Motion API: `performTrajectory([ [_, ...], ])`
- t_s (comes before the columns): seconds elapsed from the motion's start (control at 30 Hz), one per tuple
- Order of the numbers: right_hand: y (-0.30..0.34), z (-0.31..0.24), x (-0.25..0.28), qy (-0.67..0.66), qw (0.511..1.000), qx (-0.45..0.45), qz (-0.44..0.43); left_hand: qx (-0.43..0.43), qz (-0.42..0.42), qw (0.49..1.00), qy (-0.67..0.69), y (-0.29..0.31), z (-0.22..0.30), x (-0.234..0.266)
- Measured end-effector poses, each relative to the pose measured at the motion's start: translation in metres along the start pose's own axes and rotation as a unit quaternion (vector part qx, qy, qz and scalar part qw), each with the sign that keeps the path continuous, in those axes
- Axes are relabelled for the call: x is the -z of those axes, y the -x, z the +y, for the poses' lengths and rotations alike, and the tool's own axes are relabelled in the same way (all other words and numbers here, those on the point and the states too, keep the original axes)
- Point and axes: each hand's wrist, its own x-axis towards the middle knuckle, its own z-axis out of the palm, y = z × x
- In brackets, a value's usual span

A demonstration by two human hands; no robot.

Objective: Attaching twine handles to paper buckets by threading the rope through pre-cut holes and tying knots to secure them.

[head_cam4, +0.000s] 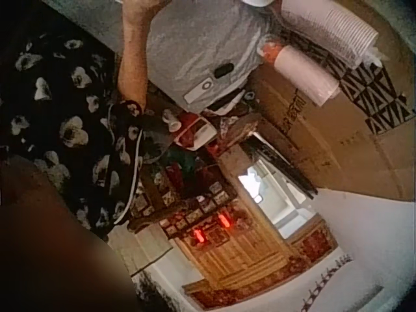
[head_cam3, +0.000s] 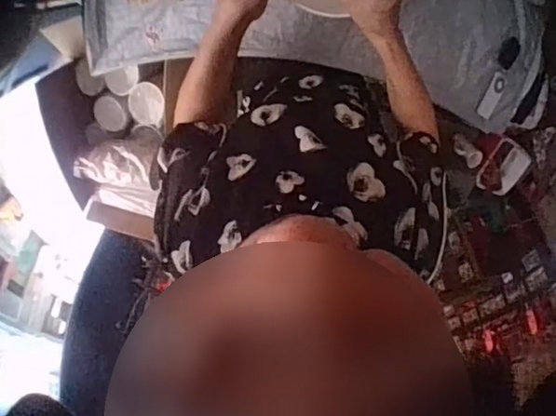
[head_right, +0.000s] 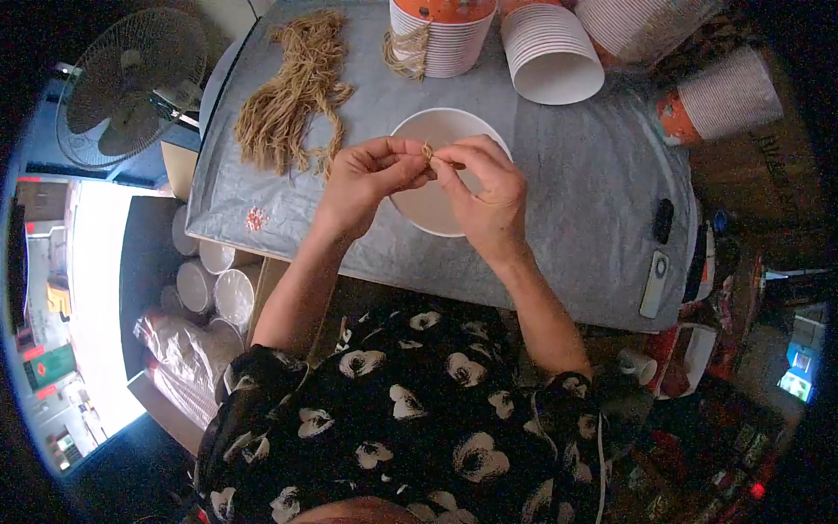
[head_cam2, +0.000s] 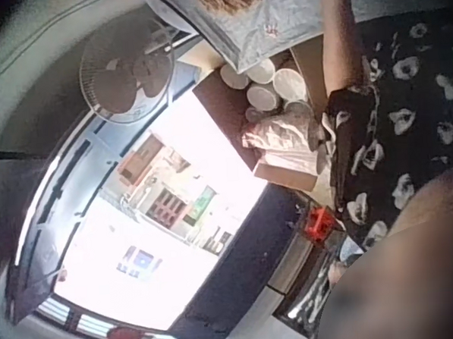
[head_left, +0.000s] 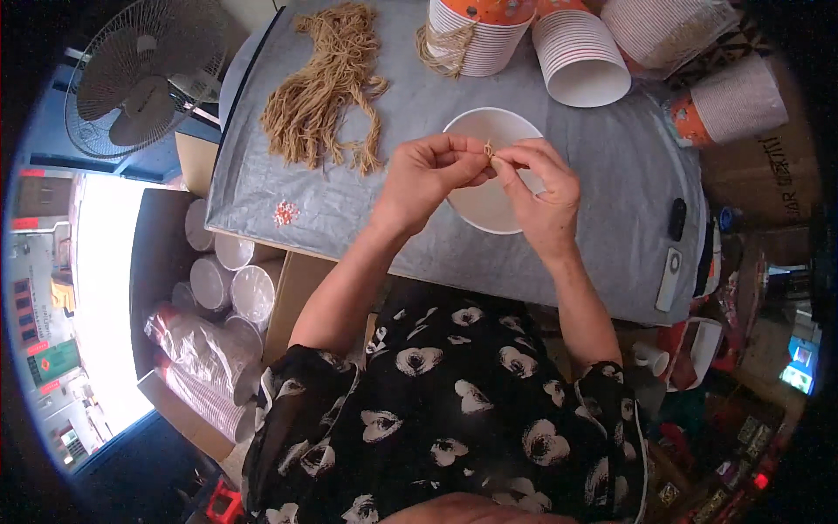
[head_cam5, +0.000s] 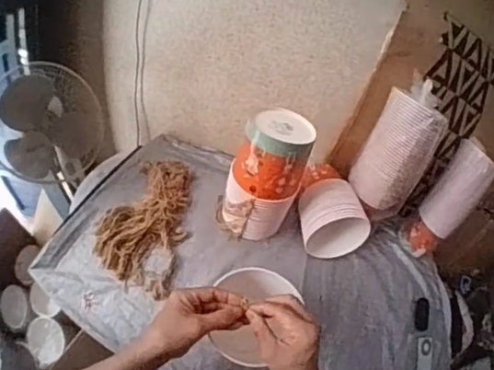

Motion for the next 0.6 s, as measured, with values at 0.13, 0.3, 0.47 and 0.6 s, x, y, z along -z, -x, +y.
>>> performTrajectory([
  [0.13,-0.0002,-0.0005,-0.0002,-0.016,1.0,-0.007,-0.007,-0.01,0.001,1.0,-0.008,0.0003,-0.0009,-0.0003],
  [0.3,-0.0006,-0.0039,0.0013,-0.022,0.999,-0.031,-0.019,-0.035,0.018,0.998,-0.049,0.0002,-0.0012,-0.0038],
  [0.47,0.0,-0.0039,0.0018,-0.04,0.998,-0.045,-0.032,-0.045,0.012,0.997,-0.059,0.0009,-0.0045,-0.0009],
  [0.6,-0.0002,-0.0049,0.002,-0.037,0.997,-0.058,-0.037,-0.049,0.006,0.997,-0.067,0.0008,-0.0028,-0.0008],
])
